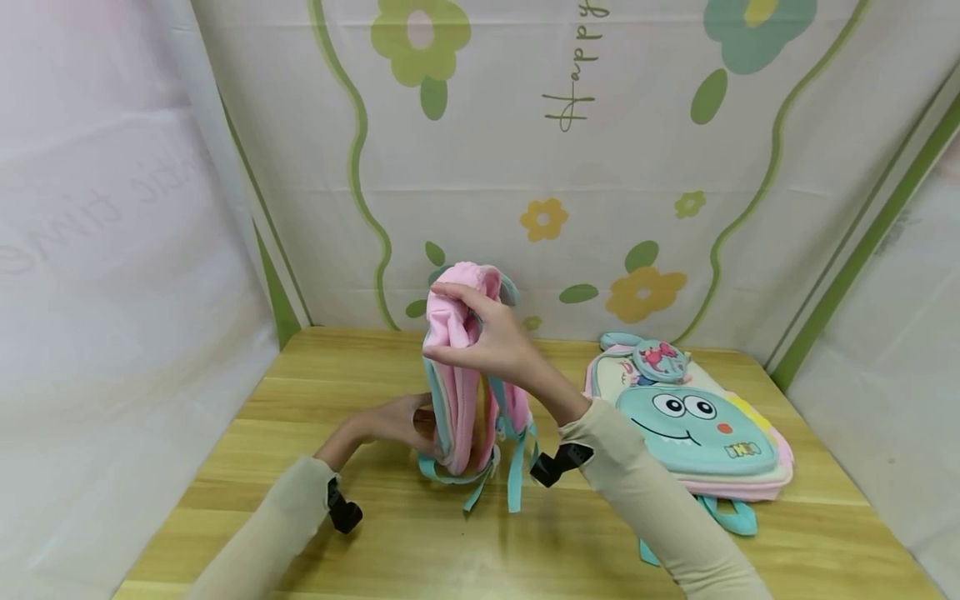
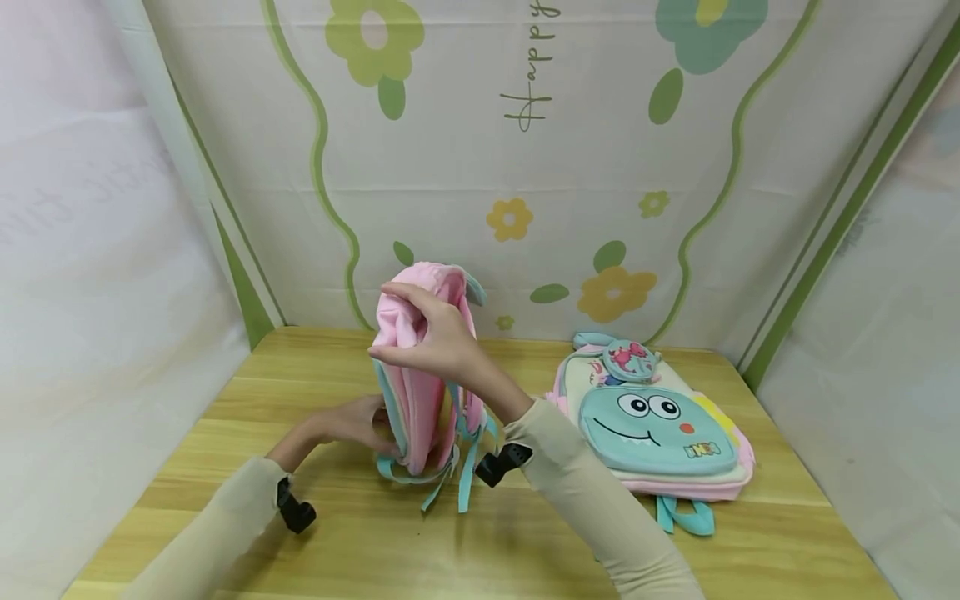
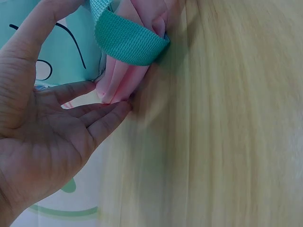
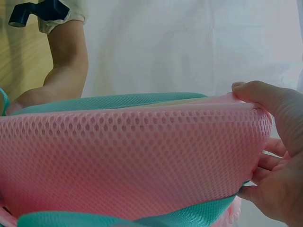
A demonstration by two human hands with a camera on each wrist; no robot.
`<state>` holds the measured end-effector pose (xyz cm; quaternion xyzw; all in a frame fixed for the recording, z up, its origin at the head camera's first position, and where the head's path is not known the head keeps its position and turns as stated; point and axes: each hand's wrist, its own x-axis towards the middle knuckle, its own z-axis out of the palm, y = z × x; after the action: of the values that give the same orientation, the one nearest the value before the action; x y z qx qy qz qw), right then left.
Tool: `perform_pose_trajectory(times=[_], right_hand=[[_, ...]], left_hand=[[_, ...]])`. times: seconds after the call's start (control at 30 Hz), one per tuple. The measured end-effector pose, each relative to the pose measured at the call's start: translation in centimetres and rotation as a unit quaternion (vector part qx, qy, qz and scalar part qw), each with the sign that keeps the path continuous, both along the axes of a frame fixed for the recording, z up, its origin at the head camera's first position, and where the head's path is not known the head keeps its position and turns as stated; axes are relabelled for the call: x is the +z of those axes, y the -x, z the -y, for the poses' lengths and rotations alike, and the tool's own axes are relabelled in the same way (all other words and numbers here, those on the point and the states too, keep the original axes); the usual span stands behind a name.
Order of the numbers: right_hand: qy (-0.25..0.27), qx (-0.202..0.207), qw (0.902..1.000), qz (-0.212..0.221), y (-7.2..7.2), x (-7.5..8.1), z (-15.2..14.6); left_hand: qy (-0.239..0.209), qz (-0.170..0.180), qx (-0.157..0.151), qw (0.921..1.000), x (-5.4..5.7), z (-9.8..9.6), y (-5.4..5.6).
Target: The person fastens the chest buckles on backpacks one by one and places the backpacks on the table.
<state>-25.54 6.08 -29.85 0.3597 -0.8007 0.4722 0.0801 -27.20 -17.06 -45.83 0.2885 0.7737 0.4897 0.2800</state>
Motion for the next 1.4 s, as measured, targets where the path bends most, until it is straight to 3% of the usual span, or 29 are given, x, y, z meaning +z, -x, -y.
perform_pose_trajectory(times=[0.6,0.9,1.03,1.17,1.4], right_hand=[[0.040,0.014,0.9987,-0.029,0.3,-1.2,0.4],[0.033,0.000,0.9994,-0.005,0.3,-1.6,-0.5],[0.026,0.004,0.9996,0.002,0.3,-1.8,-0.6],[0.022,0.011,0.9997,0.002,0.4,-2.1,-0.7],[0.021,0.021,0.9996,-0.001,0.8,-2.8,-0.7]], left_hand=[[-0.010,-0.008,-0.024,0.9996,-0.4,-0.9,-0.2],[0.001,-0.018,-0.015,0.9997,0.2,-0.6,-0.2],[-0.002,-0.021,-0.001,0.9998,1.1,-0.1,-0.1],[-0.023,-0.030,0.011,0.9992,2.8,0.7,0.1],[-0.079,-0.111,0.034,0.9901,7.2,1.9,0.1]])
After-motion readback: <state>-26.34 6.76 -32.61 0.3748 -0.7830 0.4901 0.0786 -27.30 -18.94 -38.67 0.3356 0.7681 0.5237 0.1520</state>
